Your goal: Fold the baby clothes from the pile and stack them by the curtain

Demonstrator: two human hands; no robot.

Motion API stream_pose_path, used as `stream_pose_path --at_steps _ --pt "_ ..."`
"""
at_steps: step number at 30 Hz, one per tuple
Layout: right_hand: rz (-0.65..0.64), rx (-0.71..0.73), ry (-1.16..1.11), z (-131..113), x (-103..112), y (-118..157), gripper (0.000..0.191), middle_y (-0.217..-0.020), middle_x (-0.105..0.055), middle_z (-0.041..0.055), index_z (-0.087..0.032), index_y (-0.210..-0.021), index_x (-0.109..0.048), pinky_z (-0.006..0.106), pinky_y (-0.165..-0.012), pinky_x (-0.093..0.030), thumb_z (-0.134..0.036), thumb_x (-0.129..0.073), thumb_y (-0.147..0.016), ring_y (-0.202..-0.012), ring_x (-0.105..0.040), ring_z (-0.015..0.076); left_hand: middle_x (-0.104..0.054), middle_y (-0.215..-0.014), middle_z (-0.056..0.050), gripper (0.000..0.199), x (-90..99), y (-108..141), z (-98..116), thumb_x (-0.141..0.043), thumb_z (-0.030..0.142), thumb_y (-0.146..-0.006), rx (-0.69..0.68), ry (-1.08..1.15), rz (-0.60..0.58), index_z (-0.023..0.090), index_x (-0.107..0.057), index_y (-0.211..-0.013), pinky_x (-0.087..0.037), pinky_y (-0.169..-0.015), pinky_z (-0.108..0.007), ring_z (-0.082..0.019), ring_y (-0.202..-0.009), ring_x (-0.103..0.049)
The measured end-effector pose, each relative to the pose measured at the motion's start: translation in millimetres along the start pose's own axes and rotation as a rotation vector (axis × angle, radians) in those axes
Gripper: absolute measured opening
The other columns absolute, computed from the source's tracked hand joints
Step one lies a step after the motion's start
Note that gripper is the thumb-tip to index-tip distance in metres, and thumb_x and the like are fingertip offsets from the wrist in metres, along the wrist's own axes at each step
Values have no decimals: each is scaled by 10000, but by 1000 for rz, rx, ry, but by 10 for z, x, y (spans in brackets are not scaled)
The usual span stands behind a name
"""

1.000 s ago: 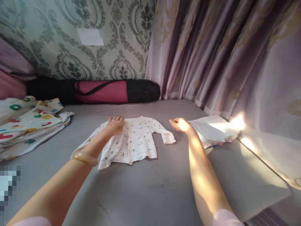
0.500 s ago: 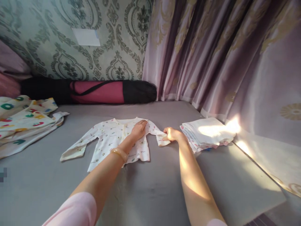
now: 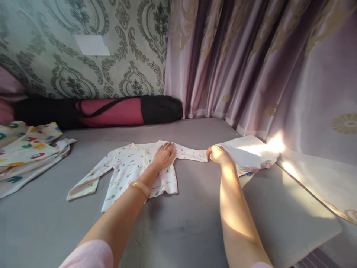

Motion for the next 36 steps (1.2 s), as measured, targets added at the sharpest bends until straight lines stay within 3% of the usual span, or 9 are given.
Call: stream_pose_path --at_steps 5,10,12,15,19,23,28,32,36 --pt "36 -152 -118 -162 -102 -105 344 -1136 -699 137 -196 -1102 -693 353 -844 -483 -244 -400 -928 -1058 -643 279 -462 -1481 -141 495 20 3 8 -291 387 -1000 -5 -1 -4 142 -467 -1393 -279 -1167 -435 -249 -1391 -388" --pt "48 -328 -171 -242 -241 -125 413 -1172 -648 257 -112 -1092 -679 421 -830 -486 -427 -505 -890 -1098 -615 363 -463 -1478 -136 486 33 1 19 -301 380 -1000 -8 -17 -16 144 -487 -1382 -276 -1166 -430 -255 -1380 -396" --pt "11 -300 -244 -217 -252 -135 328 -1103 -673 223 -147 -988 -694 393 -791 -487 -408 -573 -831 -1054 -629 347 -464 -1474 -138 479 31 2 23 -315 380 -997 -9 -25 -17 151 -496 -1376 -281 -1161 -434 -262 -1373 -402" --pt "-37 -220 -335 -187 -215 -151 130 -826 -694 93 -200 -776 -659 300 -659 -469 -315 -606 -750 -849 -657 262 -473 -1464 -135 463 25 2 23 -324 379 -995 -18 -36 -6 167 -506 -1364 -293 -1152 -437 -262 -1365 -408" --pt "-20 -183 -464 -193 -148 -159 89 -571 -526 -30 -217 -742 -560 225 -500 -393 -270 -490 -757 -598 -571 158 -486 -1454 -125 453 24 2 23 -333 383 -994 -23 -49 10 183 -511 -1360 -302 -1148 -421 -252 -1359 -412" --pt "65 -125 -912 -210 -160 -182 142 -560 -426 -85 -239 -824 -488 192 -433 -324 -244 -475 -682 -508 -465 111 -475 -1464 -135 478 30 8 40 -327 385 -997 -14 -79 10 168 -499 -1386 -308 -1144 -421 -266 -1362 -411" --pt "191 -8 -1321 -230 -301 -282 354 -630 -512 -86 -236 -942 -530 192 -445 -348 -284 -496 -594 -498 -454 102 -447 -1492 -138 523 16 19 74 -287 423 -1004 8 -165 11 193 -443 -1447 -314 -1137 -447 -292 -1389 -384" --pt "302 -64 -1179 -152 -446 -374 417 -734 -603 -36 -212 -1024 -620 233 -502 -415 -257 -461 -642 -520 -494 118 -413 -1519 -131 561 -4 15 95 -241 463 -1004 42 -210 -32 211 -406 -1477 -284 -1140 -494 -332 -1411 -343" --pt "381 -121 -711 -70 -513 -369 394 -843 -681 57 -161 -1013 -679 307 -824 -471 -110 -433 -709 -824 -625 199 -370 -1544 -135 598 -10 4 105 -216 503 -997 59 -230 -74 209 -389 -1489 -254 -1146 -503 -352 -1426 -307"
Point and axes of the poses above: each hand's wrist, its own y-axis away from the middle knuckle, its own x-axis out of the back of the hand, z = x × y, the point moved 1 cm from there along -y, towards the middle knuckle
